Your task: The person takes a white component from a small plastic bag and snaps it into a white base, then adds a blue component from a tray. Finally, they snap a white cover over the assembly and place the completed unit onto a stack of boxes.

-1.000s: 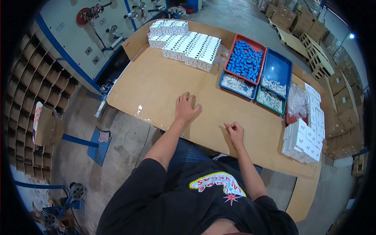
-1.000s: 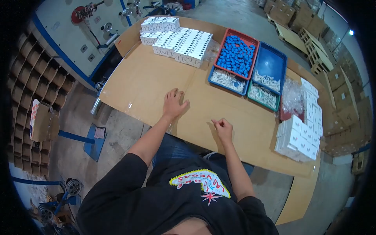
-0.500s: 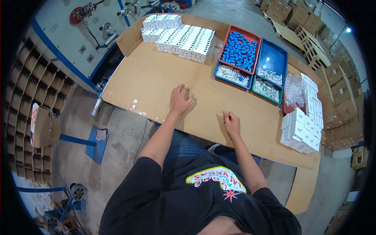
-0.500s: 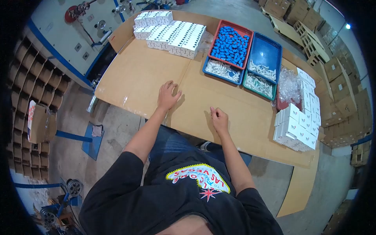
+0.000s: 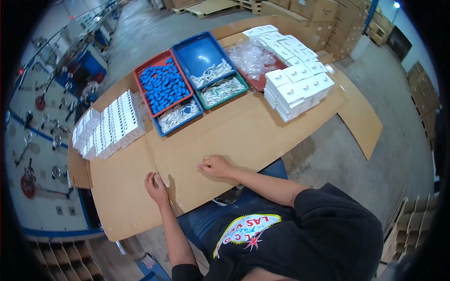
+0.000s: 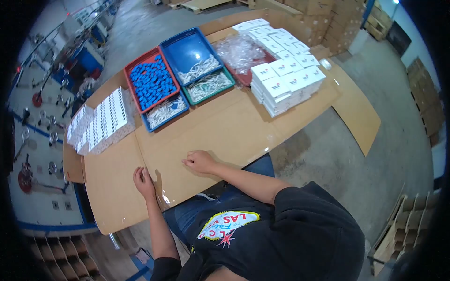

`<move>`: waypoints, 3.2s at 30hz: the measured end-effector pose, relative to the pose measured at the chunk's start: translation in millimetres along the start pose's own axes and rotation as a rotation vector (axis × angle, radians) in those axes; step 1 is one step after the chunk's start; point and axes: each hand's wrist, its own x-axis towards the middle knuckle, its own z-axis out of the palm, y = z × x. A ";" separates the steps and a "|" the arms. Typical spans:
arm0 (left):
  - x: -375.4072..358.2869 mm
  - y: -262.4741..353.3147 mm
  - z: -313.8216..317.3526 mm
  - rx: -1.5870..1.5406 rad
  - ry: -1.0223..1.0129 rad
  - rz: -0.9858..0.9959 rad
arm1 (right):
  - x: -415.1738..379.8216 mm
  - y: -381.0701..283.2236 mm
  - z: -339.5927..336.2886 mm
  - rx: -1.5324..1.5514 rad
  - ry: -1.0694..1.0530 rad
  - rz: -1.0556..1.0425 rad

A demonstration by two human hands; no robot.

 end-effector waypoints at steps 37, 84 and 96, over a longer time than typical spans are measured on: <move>-4.7 7.2 0.7 0.179 0.054 -0.049 | 32.2 112.5 -508.6 -0.435 0.867 0.342; -69.8 242.3 49.2 -1.287 -0.563 -0.983 | -14.6 -84.3 -71.9 0.057 -0.009 -0.377; -80.3 246.2 58.3 -1.266 -0.497 -1.025 | -20.3 -70.3 -70.6 0.045 0.048 -0.385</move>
